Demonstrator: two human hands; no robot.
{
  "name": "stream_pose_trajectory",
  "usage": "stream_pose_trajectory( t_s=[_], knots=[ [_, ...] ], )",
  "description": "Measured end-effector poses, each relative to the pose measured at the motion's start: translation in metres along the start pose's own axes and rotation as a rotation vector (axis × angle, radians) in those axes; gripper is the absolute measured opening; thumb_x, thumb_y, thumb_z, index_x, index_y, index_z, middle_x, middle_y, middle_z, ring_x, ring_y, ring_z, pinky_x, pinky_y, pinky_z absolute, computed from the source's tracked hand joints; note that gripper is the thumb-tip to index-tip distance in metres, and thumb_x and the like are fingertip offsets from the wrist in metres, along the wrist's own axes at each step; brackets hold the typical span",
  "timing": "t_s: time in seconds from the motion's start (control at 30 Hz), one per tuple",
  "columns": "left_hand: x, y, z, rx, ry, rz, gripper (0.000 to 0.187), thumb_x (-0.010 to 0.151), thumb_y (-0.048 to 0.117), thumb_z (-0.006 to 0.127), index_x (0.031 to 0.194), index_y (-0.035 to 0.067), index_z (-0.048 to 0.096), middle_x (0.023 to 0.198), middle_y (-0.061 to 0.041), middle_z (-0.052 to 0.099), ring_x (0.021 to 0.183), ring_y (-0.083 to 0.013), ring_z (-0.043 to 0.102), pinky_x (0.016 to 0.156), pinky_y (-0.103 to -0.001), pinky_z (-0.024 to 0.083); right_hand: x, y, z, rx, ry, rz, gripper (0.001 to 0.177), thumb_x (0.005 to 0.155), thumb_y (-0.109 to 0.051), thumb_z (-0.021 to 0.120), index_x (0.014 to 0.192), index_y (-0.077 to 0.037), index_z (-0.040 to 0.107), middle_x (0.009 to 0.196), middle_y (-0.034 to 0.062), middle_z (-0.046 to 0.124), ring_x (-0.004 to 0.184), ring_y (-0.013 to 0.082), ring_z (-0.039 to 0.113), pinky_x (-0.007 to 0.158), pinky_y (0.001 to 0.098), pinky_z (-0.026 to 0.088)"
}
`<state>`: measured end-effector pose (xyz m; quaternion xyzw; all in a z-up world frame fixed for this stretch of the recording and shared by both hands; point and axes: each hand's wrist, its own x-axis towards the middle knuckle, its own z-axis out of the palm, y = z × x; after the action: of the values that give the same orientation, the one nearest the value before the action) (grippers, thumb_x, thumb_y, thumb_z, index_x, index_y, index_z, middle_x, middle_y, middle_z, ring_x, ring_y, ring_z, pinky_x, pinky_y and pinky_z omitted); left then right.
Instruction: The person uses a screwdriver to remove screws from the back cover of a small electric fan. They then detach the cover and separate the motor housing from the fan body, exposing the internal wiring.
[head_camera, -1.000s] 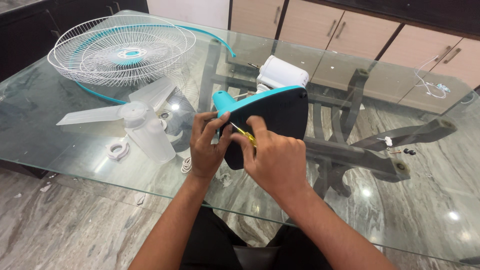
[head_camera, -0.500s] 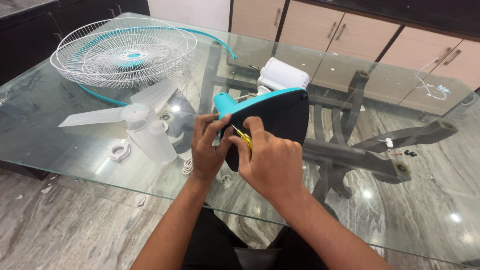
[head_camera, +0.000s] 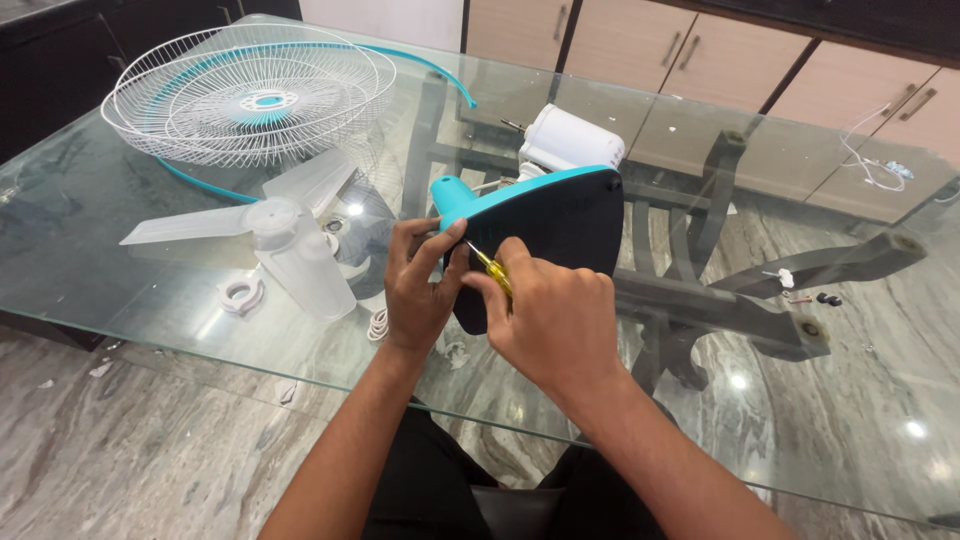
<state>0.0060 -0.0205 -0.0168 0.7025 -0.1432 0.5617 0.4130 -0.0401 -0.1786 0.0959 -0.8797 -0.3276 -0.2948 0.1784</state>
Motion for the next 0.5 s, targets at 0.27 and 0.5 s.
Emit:
stream_pose_trajectory(
  t_s=[0.27, 0.5],
  knots=[
    [-0.0005, 0.0011, -0.0003, 0.006, 0.004, 0.009, 0.035, 0.095, 0.0, 0.076, 0.127, 0.011, 0.069, 0.118, -0.012, 0.059, 0.099, -0.0231, 0.069, 0.082, -0.032, 0.059, -0.0022, 0.0016, 0.0023, 0.028, -0.007, -0.093, 0.015, 0.091, -0.015, 0.071, 0.087, -0.004, 0.063, 0.06, 0.0067, 0.062, 0.048, 0.027, 0.064, 0.044, 0.0398, 0.048],
    [0.0003, -0.0008, 0.0009, -0.007, -0.002, 0.018, 0.034, 0.096, -0.001, 0.076, 0.127, 0.011, 0.068, 0.119, -0.013, 0.058, 0.098, -0.0225, 0.07, 0.081, -0.032, 0.059, -0.0038, 0.0007, 0.0071, 0.198, 0.144, -0.12, 0.017, 0.094, -0.011, 0.073, 0.106, 0.003, 0.071, 0.088, 0.0106, 0.063, 0.058, 0.0216, 0.068, 0.05, 0.0322, 0.054]
  ],
)
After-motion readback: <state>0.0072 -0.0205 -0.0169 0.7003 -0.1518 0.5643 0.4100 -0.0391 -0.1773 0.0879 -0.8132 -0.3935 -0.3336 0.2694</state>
